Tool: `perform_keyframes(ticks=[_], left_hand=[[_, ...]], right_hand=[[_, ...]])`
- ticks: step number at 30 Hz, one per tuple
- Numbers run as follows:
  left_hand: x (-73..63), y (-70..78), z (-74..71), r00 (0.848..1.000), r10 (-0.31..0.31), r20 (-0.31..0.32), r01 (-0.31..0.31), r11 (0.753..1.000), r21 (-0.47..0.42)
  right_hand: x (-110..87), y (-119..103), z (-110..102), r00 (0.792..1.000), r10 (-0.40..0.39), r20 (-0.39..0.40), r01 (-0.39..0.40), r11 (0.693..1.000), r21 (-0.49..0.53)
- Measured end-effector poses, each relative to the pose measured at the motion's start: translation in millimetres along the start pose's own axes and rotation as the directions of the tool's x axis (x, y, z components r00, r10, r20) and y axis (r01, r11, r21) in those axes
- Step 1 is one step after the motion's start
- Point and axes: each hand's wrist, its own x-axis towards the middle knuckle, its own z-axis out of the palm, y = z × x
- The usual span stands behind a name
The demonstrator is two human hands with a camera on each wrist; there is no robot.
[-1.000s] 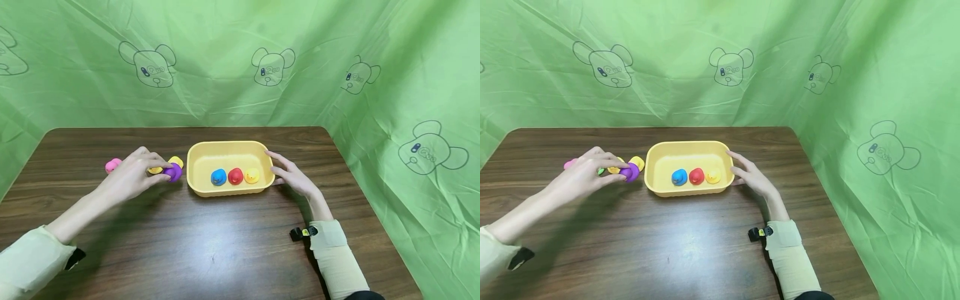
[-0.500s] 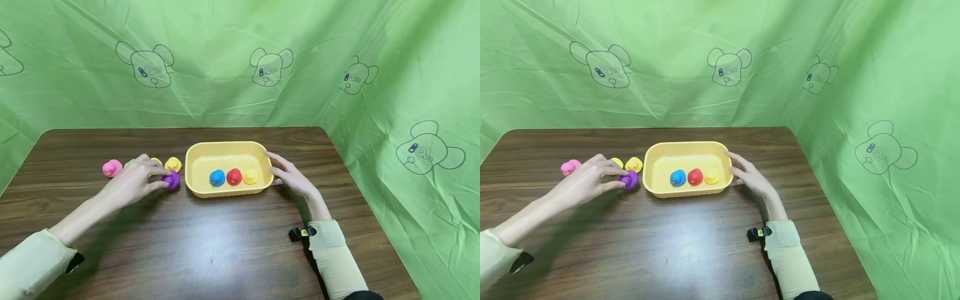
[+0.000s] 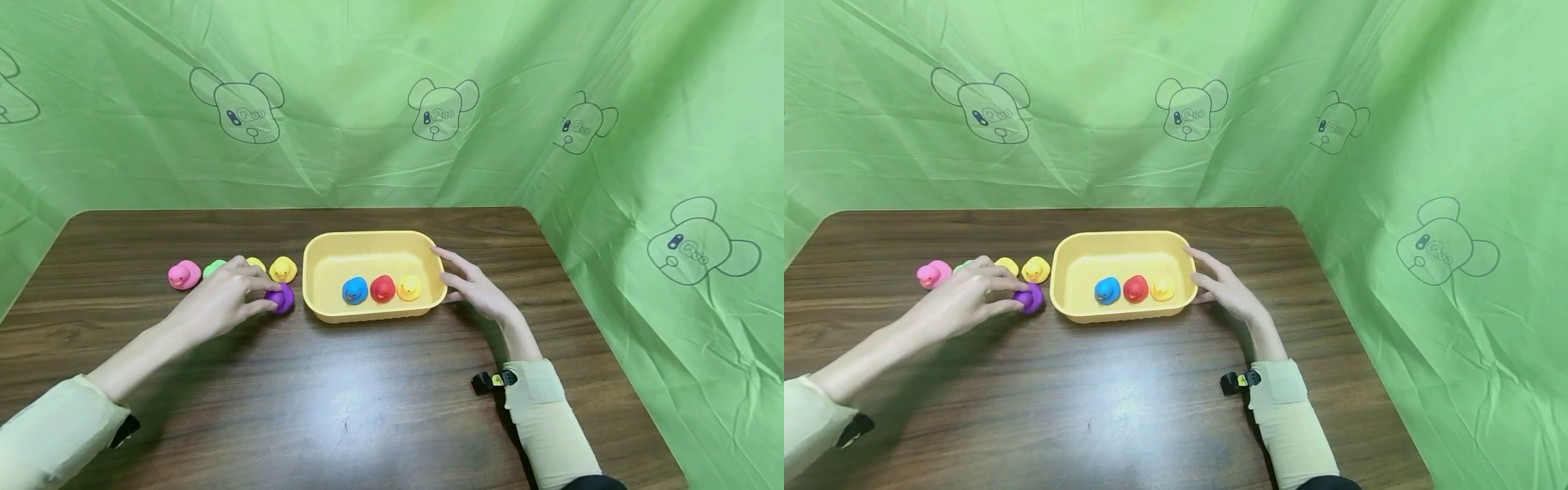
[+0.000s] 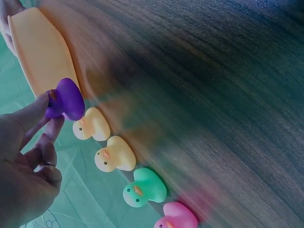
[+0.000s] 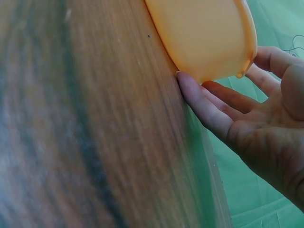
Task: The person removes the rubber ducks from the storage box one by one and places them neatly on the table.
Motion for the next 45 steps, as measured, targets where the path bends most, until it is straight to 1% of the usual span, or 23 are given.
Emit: perform_keyframes(ticks=[6, 20, 30, 37, 45], left_hand=[[-1.1, -1.3, 2.6, 1.000, -0.016, 0.022, 0.016, 1.000, -0.001], [-1.9, -3.1, 8.5, 0.999, -0.016, 0.049, 0.016, 1.000, 0.013], [-2.9, -3.8, 11.9, 0.999, -0.010, 0.054, 0.009, 1.000, 0.022], [-4.0, -4.5, 13.2, 0.999, -0.029, 0.046, 0.028, 0.999, 0.018], [-4.0, -4.9, 15.8, 0.999, -0.036, 0.032, 0.035, 0.999, 0.018]], right_hand=[[-0.4, -0.1, 0.2, 1.000, 0.003, -0.004, -0.003, 1.000, 0.004], [-0.6, -1.9, 0.7, 1.000, 0.006, -0.009, -0.006, 1.000, -0.009], [-0.1, -0.2, 0.0, 1.000, -0.007, 0.001, 0.007, 1.000, -0.014], [0.1, 0.2, -0.7, 1.000, -0.016, 0.005, 0.016, 1.000, -0.016], [0.5, 1.0, -0.7, 1.000, -0.017, 0.004, 0.017, 1.000, -0.017]])
